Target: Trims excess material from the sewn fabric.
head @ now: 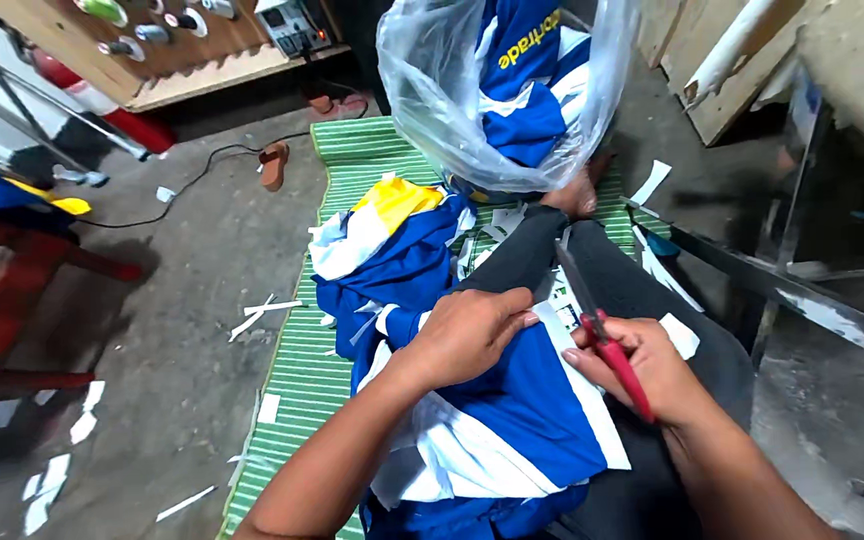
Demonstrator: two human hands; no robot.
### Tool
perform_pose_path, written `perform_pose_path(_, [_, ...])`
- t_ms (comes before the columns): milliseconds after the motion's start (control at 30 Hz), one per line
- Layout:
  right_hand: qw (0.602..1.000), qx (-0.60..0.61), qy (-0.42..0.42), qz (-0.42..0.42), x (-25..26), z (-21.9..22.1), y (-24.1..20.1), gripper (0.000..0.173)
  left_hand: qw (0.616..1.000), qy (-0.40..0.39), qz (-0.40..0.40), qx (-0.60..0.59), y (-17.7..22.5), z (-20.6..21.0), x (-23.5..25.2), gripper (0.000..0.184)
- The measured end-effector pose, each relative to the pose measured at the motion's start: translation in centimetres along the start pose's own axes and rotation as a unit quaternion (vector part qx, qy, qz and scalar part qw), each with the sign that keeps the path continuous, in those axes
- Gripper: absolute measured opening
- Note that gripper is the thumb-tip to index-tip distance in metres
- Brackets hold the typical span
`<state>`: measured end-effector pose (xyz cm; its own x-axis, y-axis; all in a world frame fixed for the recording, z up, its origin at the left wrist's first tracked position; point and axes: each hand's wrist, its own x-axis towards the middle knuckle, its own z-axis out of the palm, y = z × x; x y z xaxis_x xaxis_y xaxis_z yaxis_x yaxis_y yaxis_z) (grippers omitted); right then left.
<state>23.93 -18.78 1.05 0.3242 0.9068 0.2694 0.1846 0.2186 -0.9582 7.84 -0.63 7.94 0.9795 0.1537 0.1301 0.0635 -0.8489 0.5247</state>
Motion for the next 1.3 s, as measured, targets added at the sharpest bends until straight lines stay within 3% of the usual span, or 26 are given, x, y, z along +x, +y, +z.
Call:
perform_pose_path(167, [1.0, 0.017, 0.021, 0.009, 0.9, 1.0, 0.5, 0.009, 0.982, -0.056, -0.159, -0.087, -1.3, 1.0, -0.5, 0.062])
perform_pose_path(267, [0.999, -0.003, 0.031, 0.01, 0.8, 1.2, 0.9, 0.008, 0.964, -0.097, -0.196, -0.153, -2.2, 1.8, -0.5, 0.038])
perform_pose_path(367, [0.999, -0.009, 0.046, 0.003, 0.6, 0.6, 1.5, 0.007, 0.96, -0.103, -0.158, -0.206, -2.7, 1.9, -0.9, 0.015])
perform_pose_path(467, [0.999, 0.007, 0.053, 0.006, 0.5, 0.4, 1.7, 0.005, 0.943, -0.101, -0.164, -0.272, -2.2, 2.5, -1.3, 0.015])
perform_pose_path(600, [0.998, 0.031, 0.059, 0.012, 0.8, 0.8, 1.7, 0.006, 0.913, -0.025, -0.195, -0.357, -1.6, 3.9, -1.5, 0.017])
perform_pose_path(700, [0.998, 0.039, 0.055, 0.009, 0.8, 1.0, 1.6, 0.006, 0.912, -0.086, -0.248, -0.316, -1.2, 3.5, -0.8, 0.029])
perform_pose_path(800, [0.996, 0.015, 0.06, 0.063, 0.0, 1.0, 0.9, 0.006, 0.908, -0.098, -0.267, -0.307, -0.9, 3.4, -0.6, 0.021])
perform_pose_path(900, [0.99, -0.006, 0.052, 0.132, -1.6, 0.6, 0.4, 0.007, 0.888, -0.041, -0.272, -0.368, -0.9, 2.7, -0.9, 0.01])
perform_pose_path(1033, [0.987, 0.067, 0.012, 0.143, -3.5, 0.1, 1.0, 0.007, 0.854, -0.029, -0.285, -0.433, -0.6, 1.5, -1.0, 0.013])
perform_pose_path(1133, [0.981, 0.144, 0.003, 0.127, -3.6, -0.1, 1.9, 0.007, 0.873, -0.046, -0.271, -0.403, -1.1, 1.6, -1.0, 0.011])
perform_pose_path(1200, [0.981, 0.153, 0.007, 0.12, -3.3, -0.1, 2.3, 0.007, 0.893, -0.062, -0.282, -0.346, -1.3, 1.7, -1.0, 0.02])
perform_pose_path(1300, [0.984, 0.13, 0.015, 0.123, -3.2, -0.2, 2.6, 0.007, 0.88, -0.085, -0.299, -0.358, -1.1, 1.4, -0.8, 0.015])
